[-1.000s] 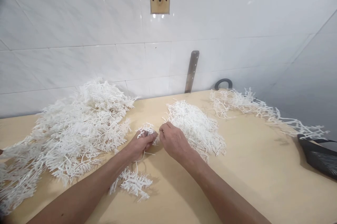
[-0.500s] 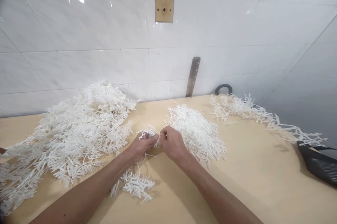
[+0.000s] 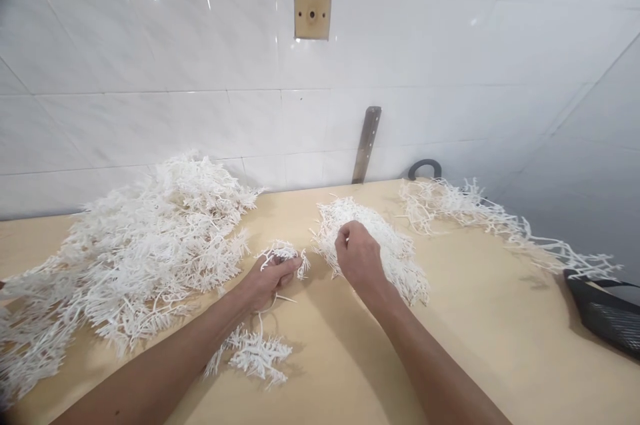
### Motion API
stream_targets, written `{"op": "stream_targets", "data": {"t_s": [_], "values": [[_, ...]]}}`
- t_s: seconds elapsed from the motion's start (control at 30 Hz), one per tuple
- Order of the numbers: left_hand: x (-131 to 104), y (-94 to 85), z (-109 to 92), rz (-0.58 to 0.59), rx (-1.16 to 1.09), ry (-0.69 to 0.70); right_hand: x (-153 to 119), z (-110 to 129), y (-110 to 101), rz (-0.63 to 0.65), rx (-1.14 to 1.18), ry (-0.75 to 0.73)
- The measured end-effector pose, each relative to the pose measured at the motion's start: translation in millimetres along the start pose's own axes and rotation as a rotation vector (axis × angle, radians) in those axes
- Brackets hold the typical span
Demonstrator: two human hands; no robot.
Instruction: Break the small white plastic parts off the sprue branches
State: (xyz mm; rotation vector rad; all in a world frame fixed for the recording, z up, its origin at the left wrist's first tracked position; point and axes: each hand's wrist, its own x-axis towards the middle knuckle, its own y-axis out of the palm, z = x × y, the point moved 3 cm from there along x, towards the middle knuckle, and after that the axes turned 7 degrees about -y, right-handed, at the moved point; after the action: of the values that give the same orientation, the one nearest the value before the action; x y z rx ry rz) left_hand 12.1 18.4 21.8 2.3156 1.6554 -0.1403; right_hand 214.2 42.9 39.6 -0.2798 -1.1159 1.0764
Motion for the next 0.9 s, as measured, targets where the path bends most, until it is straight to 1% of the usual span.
{"op": "stream_targets", "data": {"t_s": [0.1,0.17,0.23,0.3,0.33,0.37,0.43,0.5,0.6,0.73,0.83,0.9], "values": [[0,0.2,-1,-0.036,-0.018,0.001,3,-6,-7,-0.072,-0.059,-0.024],[-1,1.4,-1,-0.058,-0.034,-0.003,3,-2,-9,-0.052,-0.037,-0.031],[-2,2.8,-2,-0.067,-0.038,-0.007,1,8,-8,0.07,0.059,-0.018],[-3,3.6,-3,-0.068,-0.019,-0.004,-4,22,-2,0.308,0.2,0.024],[-3,3.5,-3,-0.072,-0.007,-0.001,-7,29,0,0.401,0.254,0.045],[-2,3.1,-3,-0.077,0.005,0.001,-10,35,1,0.463,0.29,0.051],[-1,1.7,-2,-0.089,0.023,-0.002,-13,44,4,0.513,0.319,0.054],[0,0.4,0,-0.099,0.035,-0.008,-15,47,5,0.498,0.305,0.042],[1,0.7,1,-0.108,0.051,-0.024,-16,48,6,0.426,0.233,-0.009],[1,2.3,4,-0.19,0.043,-0.06,-19,52,7,0.339,0.143,-0.126],[2,2.5,6,-0.246,0.031,-0.048,-23,55,7,0.337,0.109,-0.188],[2,2.3,7,-0.253,0.044,-0.03,-23,57,6,0.351,0.105,-0.182]]}}
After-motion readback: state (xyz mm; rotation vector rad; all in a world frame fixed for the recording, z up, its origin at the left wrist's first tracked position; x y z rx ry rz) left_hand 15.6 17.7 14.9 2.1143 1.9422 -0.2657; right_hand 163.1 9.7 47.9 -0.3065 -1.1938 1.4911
